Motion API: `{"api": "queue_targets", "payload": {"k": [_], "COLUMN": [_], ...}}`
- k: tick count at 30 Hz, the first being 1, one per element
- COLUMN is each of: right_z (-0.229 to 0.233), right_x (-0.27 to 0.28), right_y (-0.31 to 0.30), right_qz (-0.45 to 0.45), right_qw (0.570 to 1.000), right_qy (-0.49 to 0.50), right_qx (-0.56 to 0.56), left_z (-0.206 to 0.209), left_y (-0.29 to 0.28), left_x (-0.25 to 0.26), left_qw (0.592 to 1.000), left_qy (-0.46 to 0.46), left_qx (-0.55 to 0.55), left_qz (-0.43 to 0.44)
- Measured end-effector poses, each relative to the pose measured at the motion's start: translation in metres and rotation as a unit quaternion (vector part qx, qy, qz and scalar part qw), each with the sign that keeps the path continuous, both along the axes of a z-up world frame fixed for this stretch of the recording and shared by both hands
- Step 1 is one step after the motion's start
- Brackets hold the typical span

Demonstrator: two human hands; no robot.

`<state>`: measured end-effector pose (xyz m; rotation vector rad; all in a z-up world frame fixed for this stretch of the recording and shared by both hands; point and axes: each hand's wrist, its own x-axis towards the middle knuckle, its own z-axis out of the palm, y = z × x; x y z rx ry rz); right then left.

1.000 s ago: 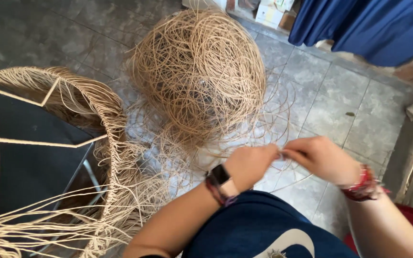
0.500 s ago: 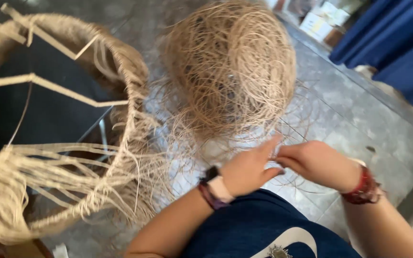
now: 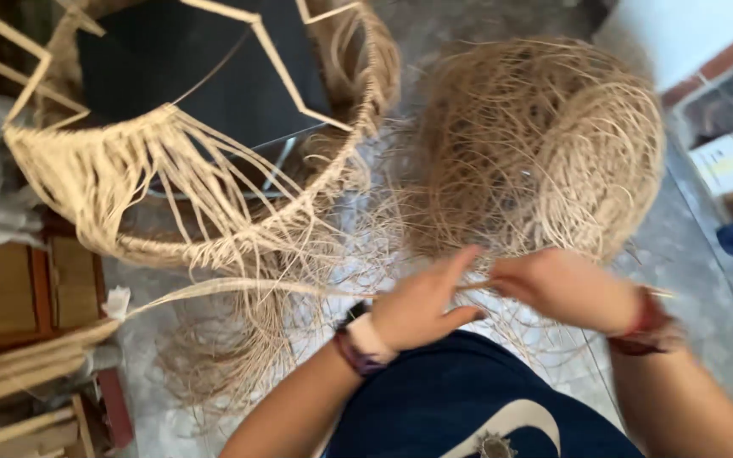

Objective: Weaving natural fibers around a metal frame to create a piece of furniture

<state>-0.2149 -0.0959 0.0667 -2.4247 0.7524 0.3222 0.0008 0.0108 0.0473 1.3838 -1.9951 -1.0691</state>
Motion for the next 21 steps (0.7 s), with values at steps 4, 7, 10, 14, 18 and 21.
{"api": "queue_targets", "payload": {"k": [4,7,10,14,18,21], "right_z": [0.013,0.017,0.019,0.007,0.0,0.014], "right_x": [0.045,0.06,0.104,0.19,0.228,0.236], "right_y": [-0.025,-0.059,-0.072,-0.045,-0.067,-0.109], "right_qz": [0.052,-0.043,-0.024,0.133,0.188,0.087], "right_qw": [0.997,0.999,0.997,0.991,0.98,0.996], "right_qy": [-0.049,0.019,0.076,0.006,-0.04,0.034], "right_qx": [0.018,0.013,0.017,-0.024,-0.039,0.012], "left_z": [-0.026,-0.038,-0.026,0.019,-0.014,-0.09], "left_y": [0.015,0.042,0.056,0.031,0.036,0.108], "left_x": [0.062,0.152,0.199,0.162,0.182,0.264], "left_qw": [0.996,0.962,0.917,0.977,0.952,0.866], "left_qy": [-0.003,-0.199,-0.308,-0.062,-0.192,-0.282], "left_qx": [-0.074,0.022,0.086,0.076,0.035,0.008], "left_qz": [0.058,0.188,0.24,0.188,0.237,0.412]}}
